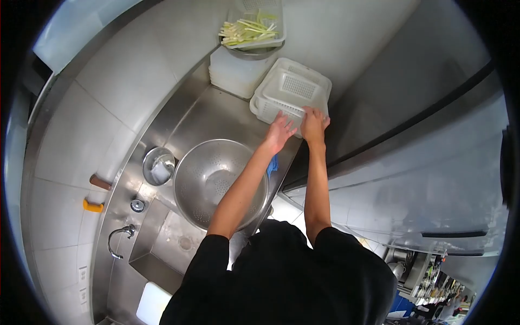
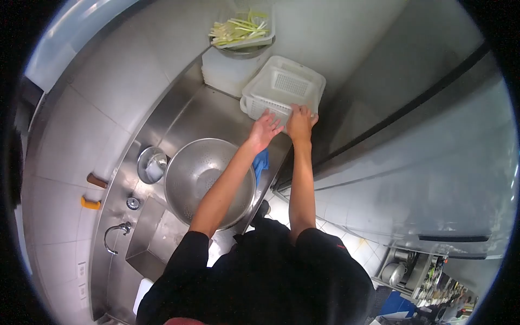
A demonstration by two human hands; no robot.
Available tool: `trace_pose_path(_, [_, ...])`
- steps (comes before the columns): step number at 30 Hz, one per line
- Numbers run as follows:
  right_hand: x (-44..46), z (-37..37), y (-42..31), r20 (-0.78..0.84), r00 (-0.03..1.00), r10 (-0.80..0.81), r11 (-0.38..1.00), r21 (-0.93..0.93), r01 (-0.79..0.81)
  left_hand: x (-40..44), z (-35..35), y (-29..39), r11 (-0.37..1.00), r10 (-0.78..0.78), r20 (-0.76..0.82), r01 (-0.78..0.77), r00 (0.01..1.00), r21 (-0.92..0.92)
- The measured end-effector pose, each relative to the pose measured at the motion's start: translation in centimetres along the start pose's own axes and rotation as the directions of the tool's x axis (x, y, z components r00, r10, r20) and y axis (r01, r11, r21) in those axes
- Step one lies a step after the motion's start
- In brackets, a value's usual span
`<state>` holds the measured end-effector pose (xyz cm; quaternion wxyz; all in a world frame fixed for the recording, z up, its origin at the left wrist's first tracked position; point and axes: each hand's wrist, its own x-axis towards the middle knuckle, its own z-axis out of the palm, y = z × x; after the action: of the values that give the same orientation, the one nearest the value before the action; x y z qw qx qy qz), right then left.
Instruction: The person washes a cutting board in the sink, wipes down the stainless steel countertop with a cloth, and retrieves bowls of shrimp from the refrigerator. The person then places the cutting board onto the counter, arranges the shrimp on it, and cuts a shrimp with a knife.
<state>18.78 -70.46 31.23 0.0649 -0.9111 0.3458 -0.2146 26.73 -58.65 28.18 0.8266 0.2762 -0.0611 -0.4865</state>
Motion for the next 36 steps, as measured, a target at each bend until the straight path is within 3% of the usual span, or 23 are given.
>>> trace_pose_path(4, [0.2, 0.4, 0.7, 0.011, 0.992, -0.123, 0.991, 0.051, 0.122, 0.3, -3.0, 0.9, 0.97, -0.027, -0.103, 0.051, 0.994, 0.237])
trace_pose_path(7, [-0.1, 0.0, 0.6, 0.113, 0.977, -0.18, 0.983, 0.047, 0.176, -4.2, -5.5, 2.9, 0.881, 0.11, -0.096, -0.053, 0.989, 0.47])
trace_pose_path(10, [0.7, 5.4, 2.2, 0.1, 0.982, -0.157, 0.987, -0.004, 0.158, -12.7, -5.7, 6.2, 0.729, 0.389, -0.12, -0.225, 0.914, 0.647])
trace_pose_path(11, [1.1, 8.0, 3.5, 0.074, 0.985, -0.154, 0.987, -0.026, 0.156, -15.9, -6.5, 6.6, 0.645, 0.508, -0.14, -0.268, 0.85, 0.716])
trace_pose_path(13, [0.9, 11.6, 4.6, 0.073, 0.99, -0.117, 0.993, 0.034, 0.115, -22.2, -8.2, 7.4, 0.362, 0.753, -0.211, -0.125, 0.623, 0.924])
trace_pose_path(15, [0.8, 13.2, 4.5, 0.13, 0.99, -0.059, 0.981, 0.192, 0.034, -28.0, -12.4, 7.4, -0.03, 0.948, -0.012, 0.128, 0.317, 0.991])
trace_pose_path(16, [-0.4, 12.8, 3.7, 0.129, 0.987, -0.091, 0.973, 0.222, 0.061, -30.6, -13.8, 7.0, -0.037, 0.975, -0.029, 0.293, 0.219, 0.955])
trace_pose_path(17, [-2.3, 12.2, 2.6, 0.126, 0.985, -0.122, 0.963, 0.254, 0.086, -33.1, -15.1, 6.5, -0.028, 0.993, -0.028, 0.45, 0.117, 0.893])
trace_pose_path(18, [-4.0, 8.6, 0.0, 0.506, 0.862, -0.024, 0.898, 0.389, -0.203, -35.6, -18.6, 4.7, 0.11, 0.961, -0.205, 0.423, 0.185, 0.899])
trace_pose_path(19, [-6.8, 7.1, -1.6, 0.609, 0.776, -0.162, 0.768, 0.572, -0.289, -37.2, -21.5, 3.0, 0.249, 0.891, -0.372, 0.407, 0.258, 0.879])
trace_pose_path(20, [-9.5, 7.5, -2.3, 0.64, 0.726, -0.251, 0.803, 0.557, -0.214, -38.3, -20.4, 2.9, 0.652, 0.587, -0.671, 0.227, 0.452, 0.723])
trace_pose_path(21, [-11.9, 6.9, -3.7, 0.751, 0.616, -0.236, 0.85, 0.467, -0.244, -39.2, -18.9, 2.6, 0.925, 0.168, -0.724, 0.146, 0.669, 0.35])
trace_pose_path(23, [-15.9, 7.5, -3.8, 0.79, 0.578, -0.207, 0.875, 0.414, -0.252, -38.9, -22.5, -2.4, 0.987, 0.01, -0.661, 0.1, 0.75, 0.129])
trace_pose_path(25, [-18.8, 10.2, -2.8, 0.654, 0.731, -0.196, 0.837, 0.5, -0.222, -38.3, -22.8, -3.7, 0.993, 0.074, -0.631, -0.001, 0.772, 0.116])
trace_pose_path(26, [-18.5, 10.2, -1.9, 0.613, 0.776, -0.151, 0.751, 0.581, -0.313, -37.4, -22.8, -4.2, 0.992, 0.117, -0.614, -0.061, 0.78, 0.111])
trace_pose_path(28, [-17.8, 5.1, -1.3, 0.562, 0.827, -0.031, 0.534, 0.708, -0.461, -34.8, -16.2, -1.7, 0.995, 0.099, -0.652, -0.074, 0.752, 0.066])
trace_pose_path(29, [-18.1, 4.1, -1.4, 0.694, 0.719, -0.034, -0.258, 0.689, -0.677, -33.3, -15.2, -1.0, 0.993, 0.111, -0.643, -0.06, 0.758, 0.1])
trace_pose_path(30, [-18.2, 4.6, -0.1, 0.709, 0.705, 0.04, -0.543, 0.607, -0.58, -31.2, -13.8, -0.1, 0.99, 0.125, -0.629, -0.051, 0.767, 0.134])
trace_pose_path(32, [-20.7, 7.2, 2.5, 0.604, 0.76, 0.239, 0.128, 0.757, -0.641, -26.0, -8.7, 2.7, 0.978, 0.094, -0.563, 0.028, 0.821, 0.204])
trace_pose_path(33, [-22.1, 10.0, 3.2, 0.468, 0.833, 0.294, 0.242, 0.807, -0.539, -22.8, -7.9, 3.1, 0.984, 0.029, -0.522, 0.069, 0.852, 0.167])
trace_pose_path(34, [-21.7, 8.2, 2.2, 0.465, 0.865, 0.187, 0.488, 0.72, -0.493, -19.5, -7.1, 3.5, 0.985, -0.032, -0.478, 0.108, 0.878, 0.132])
trace_pose_path(36, [-21.4, 9.4, 1.5, 0.337, 0.933, -0.128, 0.755, 0.643, -0.129, -13.9, -3.5, 3.7, 0.982, -0.101, -0.329, 0.147, 0.939, 0.118])
